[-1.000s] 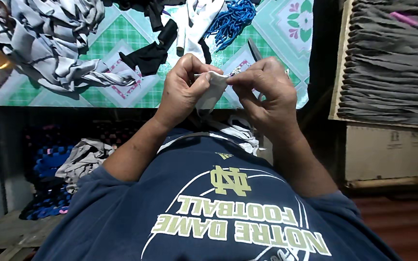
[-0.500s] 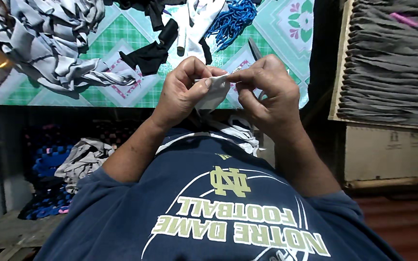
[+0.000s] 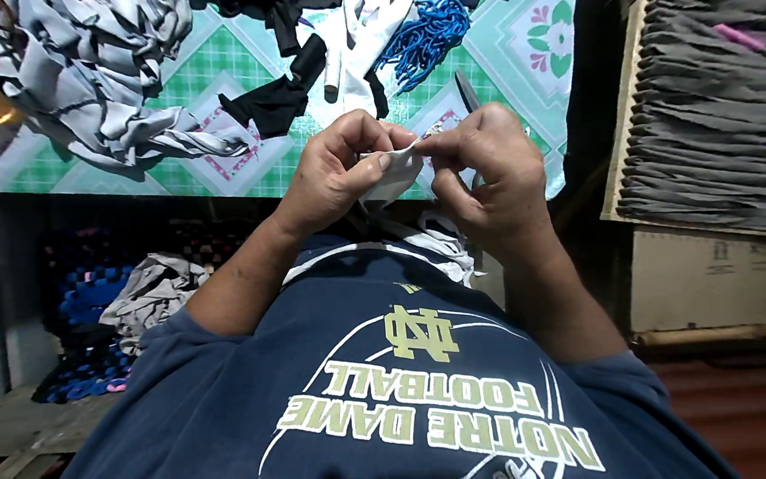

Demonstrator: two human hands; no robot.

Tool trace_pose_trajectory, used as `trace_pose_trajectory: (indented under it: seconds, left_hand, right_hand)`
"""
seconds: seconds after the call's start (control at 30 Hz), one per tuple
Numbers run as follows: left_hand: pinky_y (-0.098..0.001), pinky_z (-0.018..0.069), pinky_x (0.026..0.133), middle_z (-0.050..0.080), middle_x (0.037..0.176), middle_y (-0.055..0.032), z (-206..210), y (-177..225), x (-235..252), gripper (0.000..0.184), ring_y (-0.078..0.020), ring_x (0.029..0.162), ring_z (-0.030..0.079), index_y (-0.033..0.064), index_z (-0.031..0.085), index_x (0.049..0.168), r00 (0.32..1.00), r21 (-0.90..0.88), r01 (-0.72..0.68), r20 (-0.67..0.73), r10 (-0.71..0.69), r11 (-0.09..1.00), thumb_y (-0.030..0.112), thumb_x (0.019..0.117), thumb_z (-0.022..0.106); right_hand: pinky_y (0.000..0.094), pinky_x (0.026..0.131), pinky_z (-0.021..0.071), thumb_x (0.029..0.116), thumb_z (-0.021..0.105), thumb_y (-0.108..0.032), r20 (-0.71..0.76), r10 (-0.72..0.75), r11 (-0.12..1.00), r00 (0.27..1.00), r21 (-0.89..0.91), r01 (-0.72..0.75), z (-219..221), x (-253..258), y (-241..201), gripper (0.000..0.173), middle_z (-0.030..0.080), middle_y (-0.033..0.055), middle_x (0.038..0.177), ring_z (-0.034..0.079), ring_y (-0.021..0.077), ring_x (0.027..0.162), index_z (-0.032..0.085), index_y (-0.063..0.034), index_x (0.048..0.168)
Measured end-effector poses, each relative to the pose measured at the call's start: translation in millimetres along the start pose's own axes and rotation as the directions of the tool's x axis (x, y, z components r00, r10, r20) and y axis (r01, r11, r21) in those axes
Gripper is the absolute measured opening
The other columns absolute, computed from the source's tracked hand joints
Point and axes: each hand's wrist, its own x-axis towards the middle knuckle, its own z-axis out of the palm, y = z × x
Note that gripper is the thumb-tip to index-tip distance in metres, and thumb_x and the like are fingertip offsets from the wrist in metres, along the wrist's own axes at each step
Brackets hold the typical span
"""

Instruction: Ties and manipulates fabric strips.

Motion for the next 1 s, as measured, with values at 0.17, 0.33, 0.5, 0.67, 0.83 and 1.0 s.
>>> trace_pose_trajectory:
  seconds: [0.17, 0.33, 0.5, 0.67, 0.83, 1.0]
  left_hand:
    - [-0.0284, 0.0569, 0.089, 0.071, 0.114, -0.0025, -1.0, -0.2, 0.5, 0.010, -0.0089, 0.105, 0.068, 0.0109, 0.059, 0.097, 1.000, 0.005, 0.015, 0.011, -0.015, 1.000, 0.002, 0.0955, 0.054]
    - [-0.0310, 0.0571, 0.091, 0.072, 0.113, -0.0036, -1.1, -1.0, 0.4, 0.006, -0.0111, 0.106, 0.069, 0.0109, 0.059, 0.099, 0.999, -0.022, 0.034, 0.019, -0.034, 0.999, 0.006, 0.0967, 0.057]
    - [-0.0310, 0.0576, 0.091, 0.073, 0.111, -0.0038, -1.5, -1.1, 1.7, 0.008, -0.0114, 0.105, 0.070, 0.0123, 0.059, 0.096, 0.997, -0.092, 0.079, 0.008, -0.079, 0.993, 0.005, 0.0968, 0.056]
    - [-0.0283, 0.0586, 0.087, 0.075, 0.106, -0.0012, 0.9, 2.4, 3.1, 0.016, -0.0091, 0.099, 0.072, 0.0165, 0.060, 0.093, 0.979, -0.216, 0.186, -0.042, -0.200, 0.958, 0.002, 0.0957, 0.054]
    - [-0.0250, 0.0580, 0.082, 0.072, 0.100, 0.0006, 3.2, -0.2, 4.0, 0.015, -0.0066, 0.092, 0.069, 0.0145, 0.062, 0.094, 0.983, -0.262, 0.178, 0.002, -0.184, 0.948, 0.001, 0.0952, 0.056]
    - [-0.0233, 0.0558, 0.080, 0.068, 0.097, 0.0036, 9.1, -1.7, 5.6, 0.014, -0.0039, 0.090, 0.065, 0.0114, 0.061, 0.096, 0.984, -0.164, 0.176, 0.048, -0.170, 0.971, -0.001, 0.0944, 0.054]
  right_hand:
    - [0.0337, 0.077, 0.0458, 0.0954, 0.058, -0.005, 0.009, -0.002, 1.000, 1.000, -0.023, 0.003, -0.1, -0.4, -0.7, 0.022, 0.062, 0.0137, 0.089, 0.057, 0.0206, 0.084, 0.077, -0.0016, 0.106]
    - [0.0343, 0.080, 0.0458, 0.0959, 0.058, -0.005, 0.009, -0.002, 0.999, 1.000, -0.035, 0.003, 0.2, -1.5, -0.2, 0.021, 0.062, 0.0140, 0.090, 0.057, 0.0218, 0.087, 0.076, -0.0021, 0.105]
    - [0.0313, 0.079, 0.0472, 0.0974, 0.058, -0.006, 0.006, 0.005, 1.000, 1.000, -0.021, -0.005, -0.5, -1.6, 1.0, 0.020, 0.062, 0.0138, 0.092, 0.058, 0.0196, 0.087, 0.076, -0.0018, 0.106]
    - [0.0209, 0.080, 0.0483, 0.0958, 0.058, -0.003, 0.020, 0.041, 0.991, 0.999, 0.127, -0.044, -4.0, -0.8, 3.2, 0.020, 0.062, 0.0112, 0.095, 0.058, 0.0112, 0.089, 0.075, 0.0005, 0.107]
    - [0.0197, 0.081, 0.0520, 0.0953, 0.059, 0.000, 0.050, 0.099, 0.872, 0.994, 0.476, -0.111, 1.9, -1.3, 7.6, 0.016, 0.062, 0.0054, 0.097, 0.059, 0.0063, 0.090, 0.072, 0.0037, 0.104]
    - [0.0199, 0.080, 0.0545, 0.0962, 0.061, -0.001, 0.065, 0.131, 0.786, 0.989, 0.601, -0.144, 9.6, -2.9, 7.2, 0.013, 0.063, 0.0031, 0.096, 0.061, 0.0052, 0.089, 0.070, 0.0033, 0.104]
